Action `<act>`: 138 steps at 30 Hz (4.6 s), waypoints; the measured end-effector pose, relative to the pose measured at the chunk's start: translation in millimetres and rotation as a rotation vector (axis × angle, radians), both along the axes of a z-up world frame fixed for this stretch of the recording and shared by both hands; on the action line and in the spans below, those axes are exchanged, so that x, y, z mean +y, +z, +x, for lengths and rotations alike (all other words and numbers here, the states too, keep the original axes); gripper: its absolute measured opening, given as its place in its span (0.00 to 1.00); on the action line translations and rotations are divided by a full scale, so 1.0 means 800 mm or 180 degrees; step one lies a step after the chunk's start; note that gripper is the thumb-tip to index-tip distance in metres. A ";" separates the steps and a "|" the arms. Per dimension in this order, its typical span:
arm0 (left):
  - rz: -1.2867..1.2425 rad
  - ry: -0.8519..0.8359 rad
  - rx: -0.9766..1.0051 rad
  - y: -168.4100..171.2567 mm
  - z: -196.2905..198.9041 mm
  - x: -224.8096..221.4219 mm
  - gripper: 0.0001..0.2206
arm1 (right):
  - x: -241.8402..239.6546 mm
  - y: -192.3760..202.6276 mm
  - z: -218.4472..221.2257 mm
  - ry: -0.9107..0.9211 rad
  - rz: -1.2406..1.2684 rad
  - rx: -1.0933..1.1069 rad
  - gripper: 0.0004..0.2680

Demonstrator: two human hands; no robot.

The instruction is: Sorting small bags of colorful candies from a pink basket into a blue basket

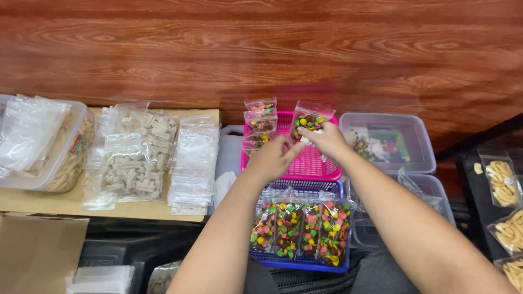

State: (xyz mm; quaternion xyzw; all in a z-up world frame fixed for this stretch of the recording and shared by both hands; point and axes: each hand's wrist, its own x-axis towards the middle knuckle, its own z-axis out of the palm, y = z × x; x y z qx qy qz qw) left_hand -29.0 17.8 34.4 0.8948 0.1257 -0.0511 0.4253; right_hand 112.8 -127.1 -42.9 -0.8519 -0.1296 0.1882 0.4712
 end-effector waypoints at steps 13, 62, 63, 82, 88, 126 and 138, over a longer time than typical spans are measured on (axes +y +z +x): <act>0.0897 -0.1299 0.1500 -0.041 0.019 -0.013 0.37 | 0.073 -0.085 0.078 0.0331 -0.0477 -0.0274 0.22; 0.0845 -0.1512 0.1805 -0.090 0.025 0.003 0.33 | 0.075 -0.078 0.057 0.0412 -0.0637 -0.0470 0.26; 0.0830 -0.1525 0.1810 -0.086 0.024 0.002 0.33 | 0.074 -0.077 0.056 0.0430 -0.0675 -0.0474 0.27; 0.0859 -0.1582 0.1870 -0.074 0.019 0.009 0.39 | 0.013 -0.010 0.045 0.0633 -0.1845 -0.0091 0.36; 0.0471 -0.1201 0.1834 -0.077 0.003 0.007 0.47 | -0.030 0.031 0.003 0.1397 -0.2032 -0.0045 0.28; 0.0043 -0.1349 0.0552 -0.089 -0.016 -0.020 0.08 | -0.084 0.041 -0.123 0.1998 -0.1706 -0.0461 0.08; -0.0628 -0.1094 0.0411 -0.039 -0.029 -0.008 0.09 | -0.089 0.103 -0.117 0.1904 -0.1527 -0.0435 0.07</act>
